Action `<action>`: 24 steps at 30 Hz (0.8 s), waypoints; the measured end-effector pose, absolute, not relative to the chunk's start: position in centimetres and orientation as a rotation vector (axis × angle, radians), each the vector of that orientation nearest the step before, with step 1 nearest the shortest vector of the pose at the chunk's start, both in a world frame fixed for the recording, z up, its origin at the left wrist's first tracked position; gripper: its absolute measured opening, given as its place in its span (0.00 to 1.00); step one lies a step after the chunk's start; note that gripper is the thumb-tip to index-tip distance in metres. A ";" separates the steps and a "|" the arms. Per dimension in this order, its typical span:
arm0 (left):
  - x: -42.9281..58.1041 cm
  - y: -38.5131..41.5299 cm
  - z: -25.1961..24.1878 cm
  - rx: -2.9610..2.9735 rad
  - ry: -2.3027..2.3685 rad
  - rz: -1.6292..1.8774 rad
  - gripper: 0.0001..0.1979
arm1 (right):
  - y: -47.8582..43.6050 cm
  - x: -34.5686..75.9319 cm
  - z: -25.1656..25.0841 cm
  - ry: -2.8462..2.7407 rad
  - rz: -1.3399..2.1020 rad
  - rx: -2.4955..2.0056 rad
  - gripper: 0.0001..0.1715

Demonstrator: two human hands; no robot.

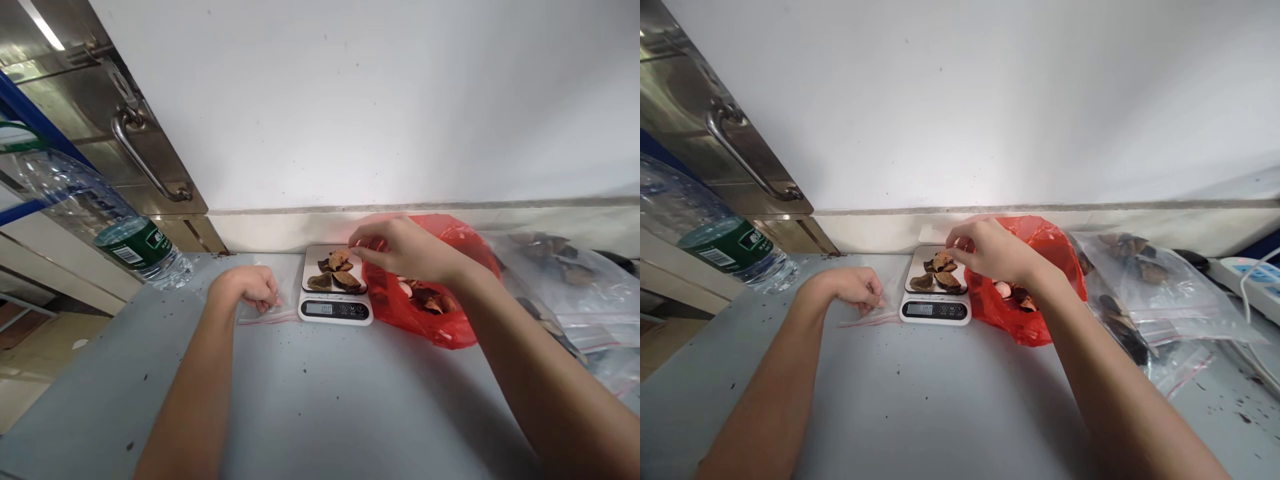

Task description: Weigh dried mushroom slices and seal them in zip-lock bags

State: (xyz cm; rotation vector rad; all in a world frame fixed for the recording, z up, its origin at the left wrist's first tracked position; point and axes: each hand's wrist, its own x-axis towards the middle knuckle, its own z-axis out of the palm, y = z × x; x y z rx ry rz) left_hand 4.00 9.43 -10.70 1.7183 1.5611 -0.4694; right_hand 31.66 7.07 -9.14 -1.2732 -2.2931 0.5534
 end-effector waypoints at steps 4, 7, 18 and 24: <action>3.0 8.9 -9.0 1.740 1.552 -0.430 0.15 | 6.8 31.8 -8.8 -2.271 0.535 -1.283 0.11; 2.4 8.2 -6.8 1.917 1.607 -0.282 0.16 | 6.4 31.2 -8.4 -2.194 0.602 -1.286 0.12; 6.5 6.8 -4.5 1.901 1.634 0.165 0.13 | 5.5 26.7 -9.1 -1.797 1.398 -1.161 0.22; 6.1 6.4 -3.9 2.003 1.585 -0.041 0.15 | 6.5 26.7 -9.9 -1.683 1.498 -1.115 0.25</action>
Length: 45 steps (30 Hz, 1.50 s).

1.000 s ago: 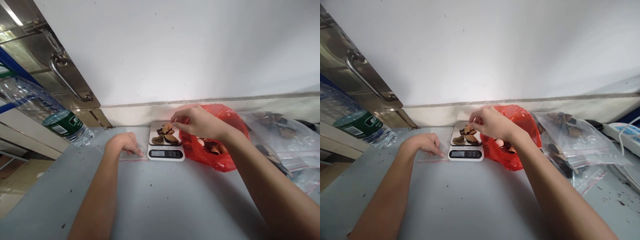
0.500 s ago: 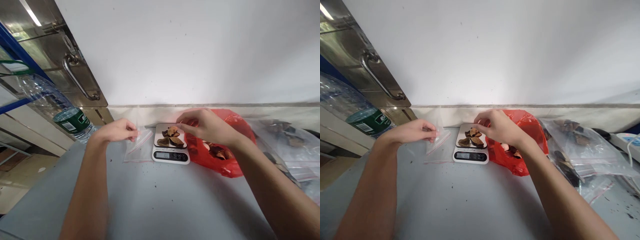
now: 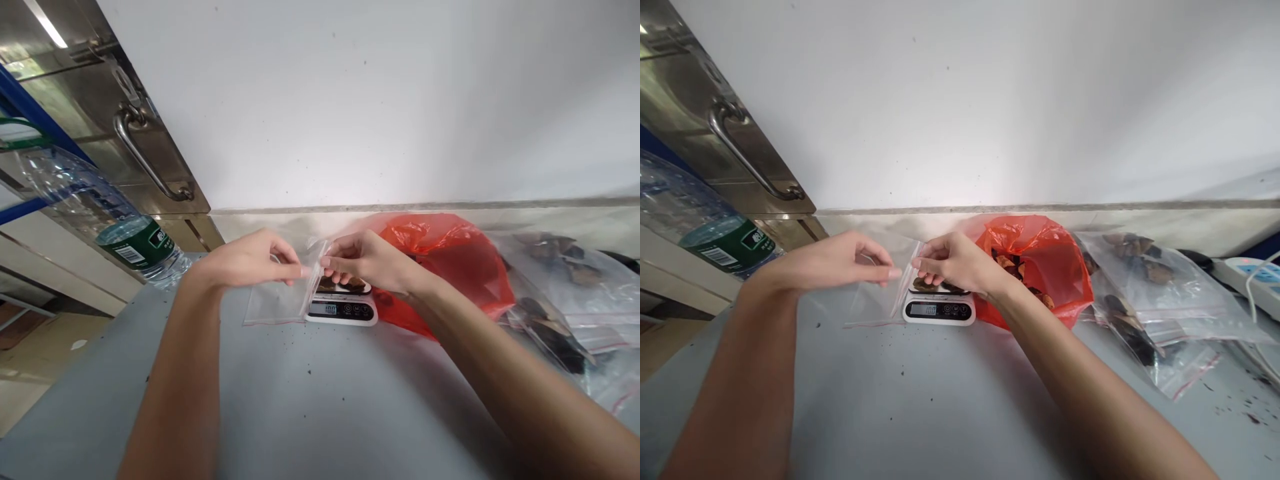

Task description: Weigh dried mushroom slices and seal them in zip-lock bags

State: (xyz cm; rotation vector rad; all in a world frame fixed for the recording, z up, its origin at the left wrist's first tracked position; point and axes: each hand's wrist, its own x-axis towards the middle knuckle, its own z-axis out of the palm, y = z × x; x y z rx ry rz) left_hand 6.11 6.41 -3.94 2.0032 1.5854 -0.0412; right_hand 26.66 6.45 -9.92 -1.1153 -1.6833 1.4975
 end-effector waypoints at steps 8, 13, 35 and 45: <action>7.0 6.0 -3.8 1.992 1.445 -0.120 0.12 | 6.6 26.3 -10.7 -1.665 1.530 -1.015 0.26; 6.8 5.9 -3.4 2.017 1.571 -0.068 0.13 | 6.4 26.4 -10.5 -1.745 1.476 -1.099 0.14; 6.6 5.4 -4.8 2.334 1.263 0.142 0.74 | 5.1 25.3 -9.5 -1.876 1.066 -1.063 0.21; 5.8 6.7 -5.3 2.256 1.406 0.087 0.39 | 5.2 26.8 -8.5 -2.088 0.675 -1.619 0.25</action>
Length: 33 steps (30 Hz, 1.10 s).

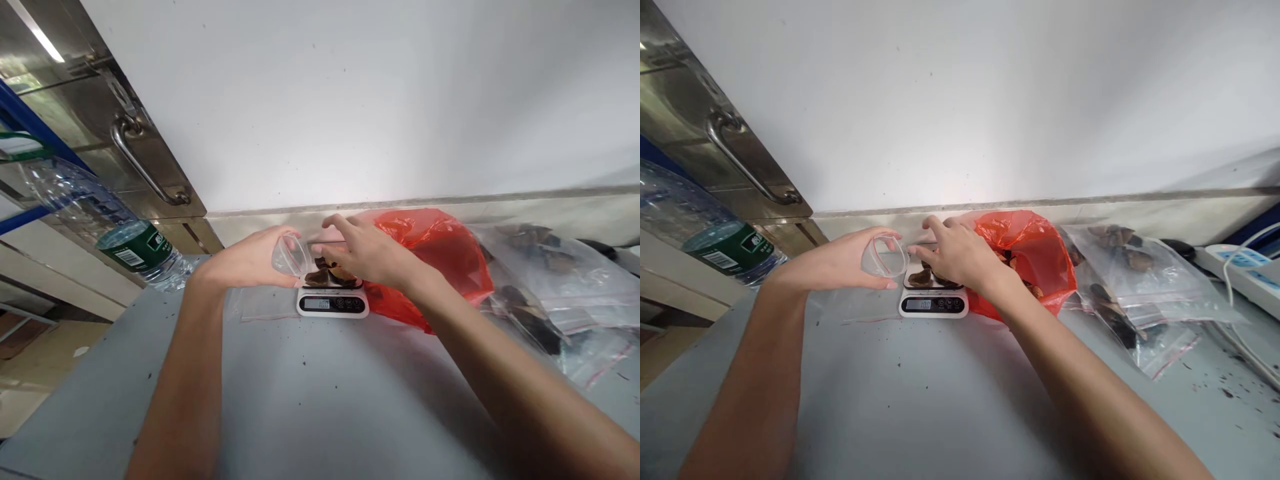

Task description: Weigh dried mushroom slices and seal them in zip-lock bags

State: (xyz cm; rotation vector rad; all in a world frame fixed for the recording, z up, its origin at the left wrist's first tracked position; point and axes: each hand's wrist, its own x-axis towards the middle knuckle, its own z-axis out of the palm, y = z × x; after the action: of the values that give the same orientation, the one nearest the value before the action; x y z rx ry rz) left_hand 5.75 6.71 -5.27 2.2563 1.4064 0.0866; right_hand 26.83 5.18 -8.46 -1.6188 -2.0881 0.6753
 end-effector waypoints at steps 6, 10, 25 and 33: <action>5.1 7.1 -5.9 2.207 1.460 -0.002 0.43 | 5.3 27.0 -9.2 -2.378 0.690 -1.830 0.35; 5.3 7.1 -6.2 2.188 1.453 -0.047 0.43 | 5.7 27.1 -9.5 -2.401 0.736 -1.798 0.22; 6.2 7.6 -7.2 2.178 1.422 -0.120 0.45 | 6.2 28.4 -9.0 -2.148 0.752 -1.801 0.12; 6.8 7.4 -6.9 2.186 1.439 -0.180 0.43 | 6.3 28.5 -9.3 -2.081 0.779 -1.738 0.13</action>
State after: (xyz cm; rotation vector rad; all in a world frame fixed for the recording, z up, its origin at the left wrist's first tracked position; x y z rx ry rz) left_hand 6.76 7.39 -6.93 2.1861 1.4392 -0.1800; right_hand 28.46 6.29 -9.27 -1.7376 -2.0810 0.7794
